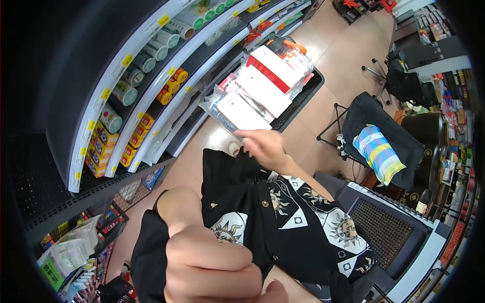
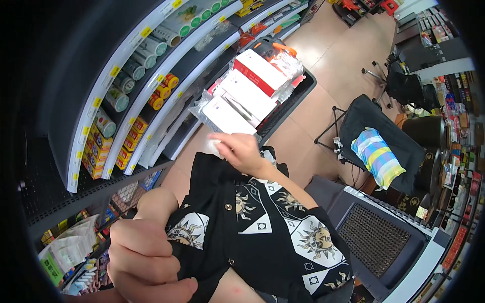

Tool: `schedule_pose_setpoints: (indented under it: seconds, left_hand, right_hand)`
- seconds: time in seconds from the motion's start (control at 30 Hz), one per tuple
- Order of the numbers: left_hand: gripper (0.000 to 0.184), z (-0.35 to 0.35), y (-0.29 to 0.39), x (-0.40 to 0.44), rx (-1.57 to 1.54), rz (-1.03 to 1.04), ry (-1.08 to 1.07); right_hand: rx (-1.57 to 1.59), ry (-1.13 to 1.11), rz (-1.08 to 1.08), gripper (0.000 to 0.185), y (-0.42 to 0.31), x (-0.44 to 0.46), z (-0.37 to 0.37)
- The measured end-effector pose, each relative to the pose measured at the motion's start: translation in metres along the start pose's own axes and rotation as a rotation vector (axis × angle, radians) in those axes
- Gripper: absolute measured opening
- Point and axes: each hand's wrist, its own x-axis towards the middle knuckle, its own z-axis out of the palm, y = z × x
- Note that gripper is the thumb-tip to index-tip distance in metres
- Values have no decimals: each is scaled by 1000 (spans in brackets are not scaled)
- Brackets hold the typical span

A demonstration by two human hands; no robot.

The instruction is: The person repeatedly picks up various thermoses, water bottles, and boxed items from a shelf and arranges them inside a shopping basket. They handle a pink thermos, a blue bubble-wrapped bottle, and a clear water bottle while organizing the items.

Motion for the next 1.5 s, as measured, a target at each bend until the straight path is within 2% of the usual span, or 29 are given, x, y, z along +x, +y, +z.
schedule_pose_setpoints:
  seconds: [0.03,0.1,0.13,0.17,0.2,0.27,0.3,0.33,0.37,0.4,0.43,0.5,0.53,0.6,0.83,0.9,0.93,1.0,1.03,1.07,1.13,1.17,1.2,1.27,1.3,1.33,1.4,1.43,1.5]
  left_hand:
    - [63,21,-1,1,-5,6,-6]
    - [70,66,0,2,364,-26,777]
    - [70,48,0,0,356,-23,772]
    - [72,13,-1,-4,123,-33,358]
    - [73,-5,-2,-5,-106,-41,-56]
    - [66,-4,-9,2,-140,-14,-95]
    - [63,-4,-11,4,-170,12,-133]
    - [63,-7,-4,1,-170,11,-134]
    - [45,-13,8,-6,-84,-159,-166]
    - [32,-13,10,-3,2,-331,-196]
    - [32,-7,7,-5,4,-335,-196]
    - [10,13,-6,-7,2,-109,164]
    - [10,8,-8,-7,7,-113,164]
    - [14,-7,-11,-6,-103,-105,-97]
    - [19,-9,-20,-5,-58,-65,-94]
    - [8,-20,-35,-2,-356,118,-349]
    - [8,-20,-32,-9,-353,114,-346]
    - [11,-15,-28,-35,47,-56,7]
    - [10,-31,-38,-38,76,-194,-77]
    - [13,-47,-54,-42,104,-333,-162]
    - [31,-35,-107,-89,351,-483,165]
    - [37,-36,-140,-100,490,-487,148]
    - [40,-43,-168,-125,568,-685,60]
    - [37,-56,-227,-206,610,-824,-20]
    - [37,-57,-245,-239,665,-812,-33]
    - [40,-59,-254,-262,744,-772,-113]
    - [41,-54,-263,-290,712,-961,-116]
    - [41,-52,-265,-297,717,-963,-109]
    - [39,-48,-263,-301,465,-1230,66]
  right_hand:
    - [144,95,-41,27,-33,15,-21]
    - [376,249,-182,36,-86,26,-62]
    - [145,246,-470,36,-110,43,-87]
    - [250,667,-665,45,-138,57,-70]
    - [249,163,-683,73,-160,49,-107]
    - [191,599,-909,66,-181,64,-84]
    - [191,600,-908,66,-186,61,-97]
    - [143,349,-882,67,-189,54,-117]
    - [97,100,-846,69,-189,49,-128]
    - [100,101,-843,69,-188,46,-128]
    - [123,115,-840,68,-180,59,-124]
    - [173,142,-831,68,-179,54,-115]
    - [198,155,-827,68,-177,56,-112]
    - [246,184,-816,68,-173,62,-95]
    - [390,289,-770,67,-165,55,-79]
    - [433,312,-764,67,-157,55,-88]
    - [456,324,-759,66,-137,78,-95]
    - [499,350,-749,66,-151,67,-60]
    - [413,308,-699,68,-125,63,-64]
    - [367,435,-707,53,-90,64,-46]
    - [284,350,-285,41,-34,45,-36]
    - [131,180,-36,44,-16,34,-36]
    - [102,70,210,50,7,23,-23]
    - [-293,-112,225,56,50,-7,-5]
    - [-375,-207,238,69,68,-20,1]
    - [-376,-211,234,69,77,-27,4]
    - [-706,-362,224,81,86,-36,11]
    - [-710,-392,243,88,92,-37,13]
    - [-735,-398,227,88,98,-40,17]
